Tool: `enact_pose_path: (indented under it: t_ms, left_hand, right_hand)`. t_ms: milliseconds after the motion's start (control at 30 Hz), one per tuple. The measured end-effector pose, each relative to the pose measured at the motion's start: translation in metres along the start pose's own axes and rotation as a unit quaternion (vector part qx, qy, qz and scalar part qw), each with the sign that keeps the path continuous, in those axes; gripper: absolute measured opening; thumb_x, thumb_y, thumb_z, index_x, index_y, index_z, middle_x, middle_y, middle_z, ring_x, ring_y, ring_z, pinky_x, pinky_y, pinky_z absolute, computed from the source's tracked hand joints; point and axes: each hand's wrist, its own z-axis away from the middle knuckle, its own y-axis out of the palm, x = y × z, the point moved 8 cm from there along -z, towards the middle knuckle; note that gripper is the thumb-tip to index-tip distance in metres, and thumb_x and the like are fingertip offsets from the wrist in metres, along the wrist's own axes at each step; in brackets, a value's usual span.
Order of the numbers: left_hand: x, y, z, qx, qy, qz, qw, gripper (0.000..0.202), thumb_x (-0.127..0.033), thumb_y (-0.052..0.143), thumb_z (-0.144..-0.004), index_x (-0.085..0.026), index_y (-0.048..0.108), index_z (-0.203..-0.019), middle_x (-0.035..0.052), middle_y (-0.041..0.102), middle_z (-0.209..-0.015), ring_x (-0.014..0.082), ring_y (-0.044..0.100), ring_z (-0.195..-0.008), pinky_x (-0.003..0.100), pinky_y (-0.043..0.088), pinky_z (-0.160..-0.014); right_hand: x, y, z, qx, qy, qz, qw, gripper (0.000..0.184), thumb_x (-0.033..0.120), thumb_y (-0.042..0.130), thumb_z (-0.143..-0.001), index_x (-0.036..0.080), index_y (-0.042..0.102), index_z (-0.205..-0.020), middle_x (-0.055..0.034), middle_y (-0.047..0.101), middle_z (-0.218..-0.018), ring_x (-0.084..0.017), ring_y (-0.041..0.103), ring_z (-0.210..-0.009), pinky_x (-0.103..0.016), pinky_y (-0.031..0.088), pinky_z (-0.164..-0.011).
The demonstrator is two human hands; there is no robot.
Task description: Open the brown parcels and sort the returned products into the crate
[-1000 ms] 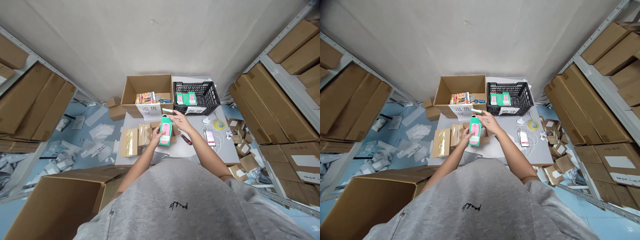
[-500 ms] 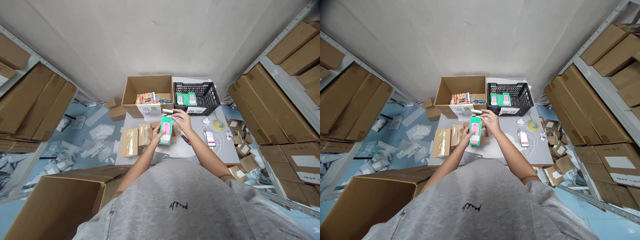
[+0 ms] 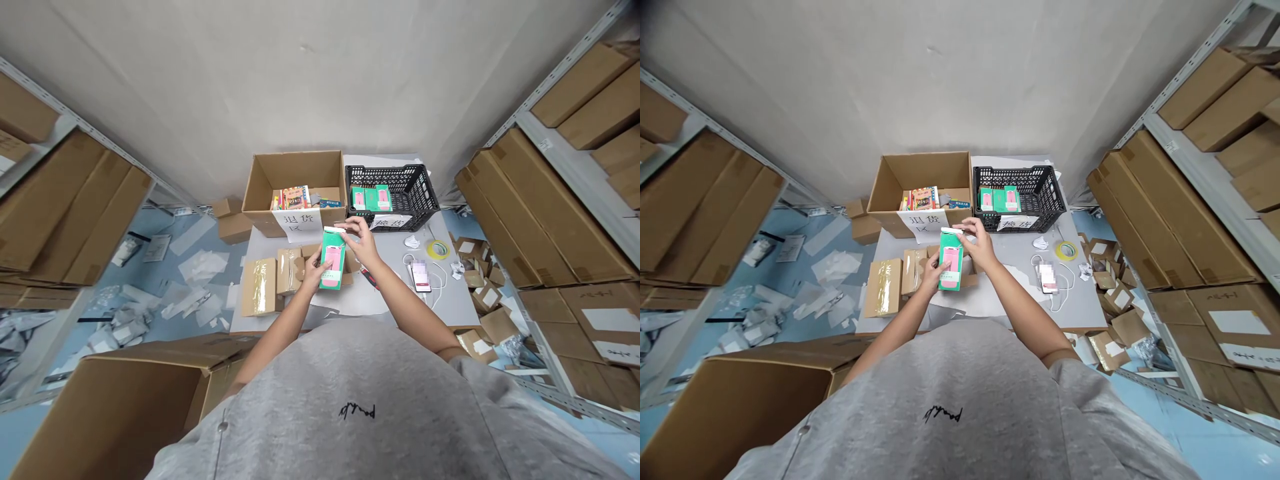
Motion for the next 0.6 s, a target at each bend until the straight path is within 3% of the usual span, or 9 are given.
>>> enact_pose_path:
  t_ms: [100,233,467,600]
  left_hand:
    - [0.0,0.002,0.001,0.007,0.002,-0.007,1.0,0.092,-0.055,0.092,-0.071,-0.02,0.062,-0.15,0.013,0.06,-0.154,0.0384,0.056,-0.142,0.05,0.048,-0.116]
    - [-0.002,0.006,0.002,0.022,0.011,-0.007,1.0,0.091,-0.054,0.091,-0.072,-0.021,0.061,-0.152,0.0118,0.059,-0.155,0.0385,0.054,-0.144,0.053,0.045,-0.119]
    - [-0.001,0.008,0.002,0.021,-0.008,-0.007,1.0,0.091,-0.056,0.09,-0.073,-0.021,0.061,-0.151,0.0111,0.059,-0.156,0.0386,0.058,-0.14,0.054,0.048,-0.117]
    - [-0.003,0.01,0.003,0.014,-0.009,-0.012,1.0,0.09,-0.055,0.09,-0.074,-0.019,0.061,-0.151,0.0117,0.06,-0.154,0.0381,0.057,-0.142,0.053,0.046,-0.119]
  right_hand:
    - [-0.004,0.002,-0.008,0.018,0.013,0.003,1.0,0.052,0.07,0.064,-0.094,0.029,0.072,-0.125,-0.0074,0.078,-0.123,-0.026,0.071,-0.12,-0.043,0.051,-0.111]
    - [-0.003,0.003,-0.014,0.062,-0.019,0.012,0.998,0.049,0.069,0.063,-0.095,0.028,0.082,-0.113,-0.0067,0.079,-0.124,-0.027,0.07,-0.123,-0.044,0.05,-0.113]
    - [-0.012,0.004,-0.011,0.074,-0.024,0.007,0.997,0.05,0.066,0.061,-0.099,0.026,0.083,-0.12,-0.0076,0.078,-0.128,-0.026,0.07,-0.125,-0.043,0.05,-0.113]
    - [-0.012,0.006,-0.009,0.088,-0.061,0.027,0.994,0.045,0.061,0.06,-0.102,0.028,0.082,-0.124,-0.0072,0.077,-0.131,-0.025,0.07,-0.126,-0.043,0.049,-0.116]
